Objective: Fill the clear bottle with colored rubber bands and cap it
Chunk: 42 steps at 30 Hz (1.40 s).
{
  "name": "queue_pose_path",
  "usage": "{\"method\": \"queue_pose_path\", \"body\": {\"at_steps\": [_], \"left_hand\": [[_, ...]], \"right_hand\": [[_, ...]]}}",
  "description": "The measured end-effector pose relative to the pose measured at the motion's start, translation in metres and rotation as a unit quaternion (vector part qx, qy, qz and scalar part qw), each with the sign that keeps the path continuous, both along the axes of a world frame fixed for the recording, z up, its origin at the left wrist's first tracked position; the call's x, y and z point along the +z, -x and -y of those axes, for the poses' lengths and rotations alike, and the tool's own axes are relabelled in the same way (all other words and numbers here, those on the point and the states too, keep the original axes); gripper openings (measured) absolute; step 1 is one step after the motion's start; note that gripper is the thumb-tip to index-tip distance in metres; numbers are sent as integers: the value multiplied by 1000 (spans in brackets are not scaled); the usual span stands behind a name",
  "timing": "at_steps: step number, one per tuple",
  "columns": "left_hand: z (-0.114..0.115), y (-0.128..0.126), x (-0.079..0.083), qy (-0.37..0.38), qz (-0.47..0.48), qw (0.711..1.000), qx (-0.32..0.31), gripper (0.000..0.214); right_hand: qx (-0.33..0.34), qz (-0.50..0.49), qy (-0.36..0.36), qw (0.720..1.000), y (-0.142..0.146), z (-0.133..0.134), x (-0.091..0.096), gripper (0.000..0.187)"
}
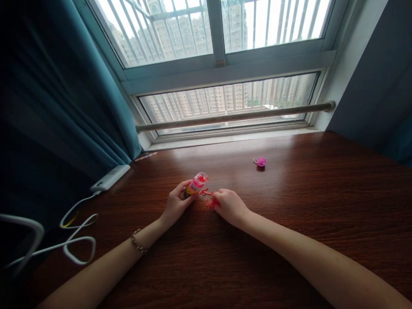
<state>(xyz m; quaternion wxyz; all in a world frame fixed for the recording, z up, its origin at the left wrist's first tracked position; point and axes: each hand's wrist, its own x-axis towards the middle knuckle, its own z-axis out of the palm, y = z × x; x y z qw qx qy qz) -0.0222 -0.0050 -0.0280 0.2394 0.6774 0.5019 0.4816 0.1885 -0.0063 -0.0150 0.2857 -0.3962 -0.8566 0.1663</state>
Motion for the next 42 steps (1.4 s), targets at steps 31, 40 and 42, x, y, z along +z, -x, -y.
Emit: {"method": "queue_pose_path", "body": {"at_steps": [31,40,42], "left_hand": [[6,-3,7,-167,-232,958,-21,38],[10,-4,8,-192,-249,949,-6,35],[10,-4,9,-186,-242,952,-4,35]], "right_hand": [[-62,-290,-11,955,-7,-7,24,5],[-27,-243,-70,967,-5,-4,21,14],[-15,-232,-76,970,-6,-4,22,15]]}}
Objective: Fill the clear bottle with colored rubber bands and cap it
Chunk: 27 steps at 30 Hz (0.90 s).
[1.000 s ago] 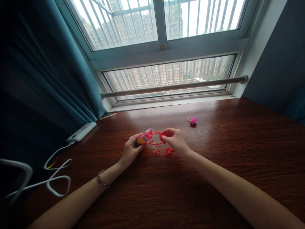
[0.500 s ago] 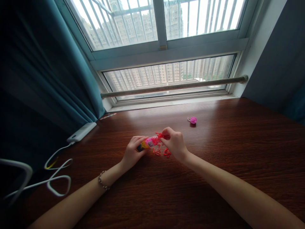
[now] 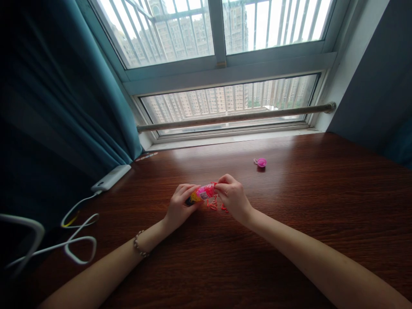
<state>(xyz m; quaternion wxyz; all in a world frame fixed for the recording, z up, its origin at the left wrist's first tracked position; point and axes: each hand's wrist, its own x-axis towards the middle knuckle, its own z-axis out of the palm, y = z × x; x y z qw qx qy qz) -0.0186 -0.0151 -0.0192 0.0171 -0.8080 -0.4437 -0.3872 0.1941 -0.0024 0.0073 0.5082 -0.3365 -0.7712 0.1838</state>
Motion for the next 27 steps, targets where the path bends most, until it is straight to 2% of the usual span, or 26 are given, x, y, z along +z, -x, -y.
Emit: {"method": "queue_pose_path", "body": {"at_steps": [3,8,9,12,15,21,27], "left_hand": [[0,0,1,6,6,1000,1,36],[0,0,1,8,2,1000,-5,38],[0,0,0,6,1,1000,-9,38],[0,0,0,-1,0,1000,-20,39],[0,0,0,2,8,1000,-18,39],[0,0,2,35,50,998,0,38],[-2,1,4,70,81,994,8,36]], "right_hand": [[-6,-1,13,1000,0,1,2,14],[-53,-47,82,994,1,3,-1,4],[-63,-37,70,995,0,3,-1,2],[-85,18,2,996,-3,3,0,9],[-69,61,-29,995,-6,1,3,9],[-4,71,-19,997,-4,-2,5,18],[-46,-11,11,999,-3,1,8,19]]}}
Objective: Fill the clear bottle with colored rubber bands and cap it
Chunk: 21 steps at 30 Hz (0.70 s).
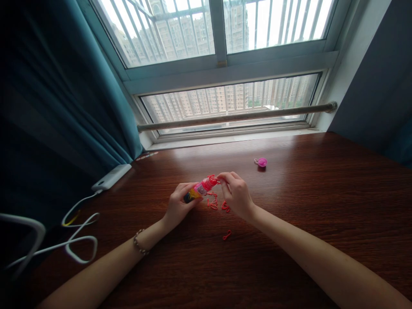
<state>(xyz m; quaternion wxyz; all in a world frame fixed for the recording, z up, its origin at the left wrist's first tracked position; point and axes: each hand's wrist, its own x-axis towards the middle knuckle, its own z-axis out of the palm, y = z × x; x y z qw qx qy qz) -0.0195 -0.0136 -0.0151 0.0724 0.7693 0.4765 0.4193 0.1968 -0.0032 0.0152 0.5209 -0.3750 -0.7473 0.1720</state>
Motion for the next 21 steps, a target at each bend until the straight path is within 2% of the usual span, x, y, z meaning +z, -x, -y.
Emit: {"method": "queue_pose_path", "body": {"at_steps": [6,10,13,21], "left_hand": [[-2,2,-2,20,36,999,12,36],[-3,2,-2,25,47,999,8,37],[-2,2,-2,17,37,999,5,37],[0,1,-2,-28,-21,999,-6,38]], "right_hand": [[-18,-12,-23,999,-1,3,1,17],[28,40,-54,997,-1,4,0,22],[37,88,-72,993,1,4,0,27],[68,172,-18,983,4,1,-1,32]]}}
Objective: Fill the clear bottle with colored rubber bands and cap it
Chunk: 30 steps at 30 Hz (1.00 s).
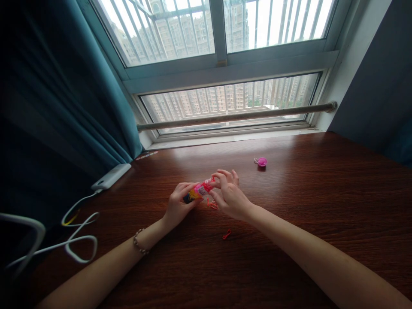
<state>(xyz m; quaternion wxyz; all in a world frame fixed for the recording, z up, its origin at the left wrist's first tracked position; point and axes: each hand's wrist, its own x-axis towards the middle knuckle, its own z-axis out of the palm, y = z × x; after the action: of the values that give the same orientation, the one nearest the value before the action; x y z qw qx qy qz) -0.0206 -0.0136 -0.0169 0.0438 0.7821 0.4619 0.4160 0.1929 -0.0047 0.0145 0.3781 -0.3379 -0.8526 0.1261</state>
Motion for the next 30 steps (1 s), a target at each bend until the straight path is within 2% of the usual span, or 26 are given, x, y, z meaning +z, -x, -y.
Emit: {"method": "queue_pose_path", "body": {"at_steps": [7,11,15,24,30], "left_hand": [[5,0,-5,-59,-65,996,-32,40],[5,-1,-6,-66,-77,995,-24,39],[5,-6,-3,-54,-49,997,-2,38],[6,-10,3,18,25,999,-25,36],[3,-8,0,74,95,993,-21,36]], "right_hand": [[69,43,112,990,0,2,-6,58],[85,44,135,986,3,2,-10,62],[72,17,108,991,5,0,-9,61],[38,-84,-11,996,0,-3,-10,65],[36,-123,-44,991,-6,-3,1,52]]}}
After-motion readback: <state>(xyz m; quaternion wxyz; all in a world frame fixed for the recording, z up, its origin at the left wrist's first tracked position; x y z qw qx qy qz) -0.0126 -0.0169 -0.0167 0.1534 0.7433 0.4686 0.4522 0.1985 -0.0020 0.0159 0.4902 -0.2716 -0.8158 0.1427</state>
